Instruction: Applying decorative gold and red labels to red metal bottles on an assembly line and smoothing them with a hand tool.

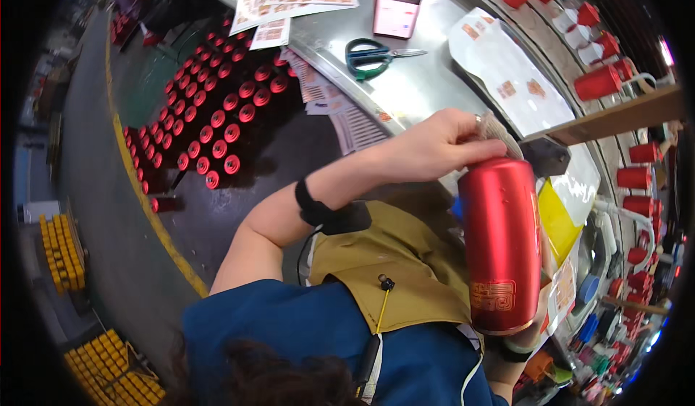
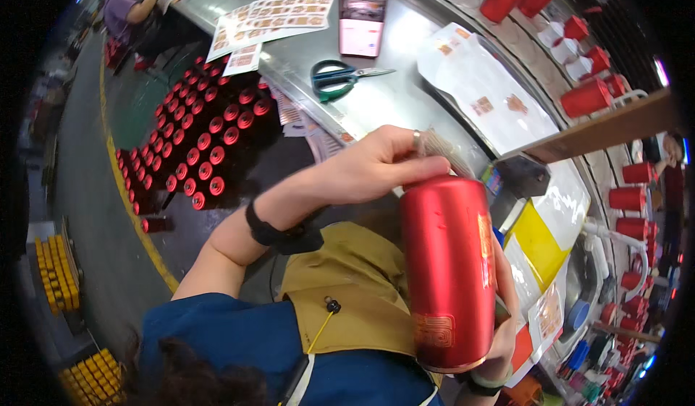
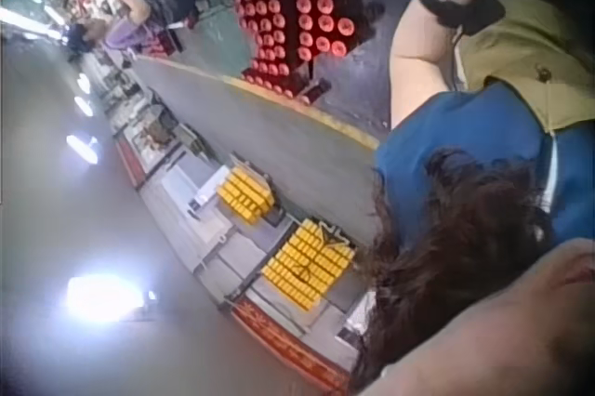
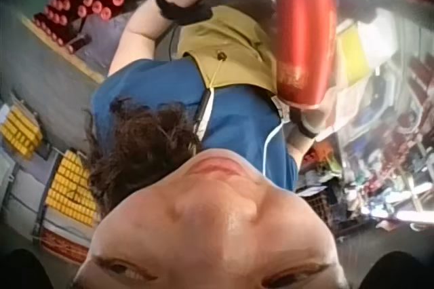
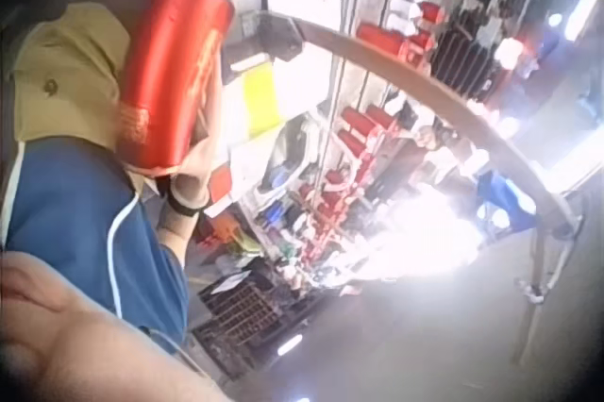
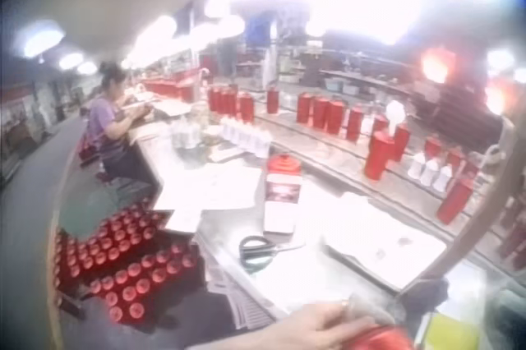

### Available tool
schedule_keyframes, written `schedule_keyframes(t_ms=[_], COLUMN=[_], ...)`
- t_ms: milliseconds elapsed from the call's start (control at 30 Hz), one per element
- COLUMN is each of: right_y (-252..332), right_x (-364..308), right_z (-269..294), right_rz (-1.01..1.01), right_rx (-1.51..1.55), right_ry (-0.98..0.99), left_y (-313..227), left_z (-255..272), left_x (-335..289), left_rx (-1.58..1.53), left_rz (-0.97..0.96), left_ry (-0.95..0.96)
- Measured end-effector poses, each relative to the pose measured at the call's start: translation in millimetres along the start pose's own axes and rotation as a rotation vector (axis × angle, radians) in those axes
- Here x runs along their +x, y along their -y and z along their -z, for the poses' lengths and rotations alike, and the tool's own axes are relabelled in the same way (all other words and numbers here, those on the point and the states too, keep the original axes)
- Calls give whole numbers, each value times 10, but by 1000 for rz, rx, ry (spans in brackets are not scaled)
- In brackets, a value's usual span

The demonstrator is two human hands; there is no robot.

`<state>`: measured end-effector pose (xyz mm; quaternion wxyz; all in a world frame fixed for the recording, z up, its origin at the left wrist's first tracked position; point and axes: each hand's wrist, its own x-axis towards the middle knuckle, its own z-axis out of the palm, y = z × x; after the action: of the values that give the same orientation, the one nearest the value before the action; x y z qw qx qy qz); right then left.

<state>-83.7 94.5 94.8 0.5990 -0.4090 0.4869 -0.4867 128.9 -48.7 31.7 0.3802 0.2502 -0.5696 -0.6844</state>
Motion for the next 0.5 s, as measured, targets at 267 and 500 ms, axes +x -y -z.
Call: schedule_keyframes(t_ms=[267,500], right_y=[-746,-1408], right_x=[1360,1701], right_z=[-841,-1052], right_rz=[444,407], right_rx=[-1552,-2030], right_ry=[396,181], left_y=[-121,1661], left_z=[1491,2469], left_x=[-2207,-3618], left_rx=[359,989], left_rz=[-21,465], left_ry=[-754,-1071])
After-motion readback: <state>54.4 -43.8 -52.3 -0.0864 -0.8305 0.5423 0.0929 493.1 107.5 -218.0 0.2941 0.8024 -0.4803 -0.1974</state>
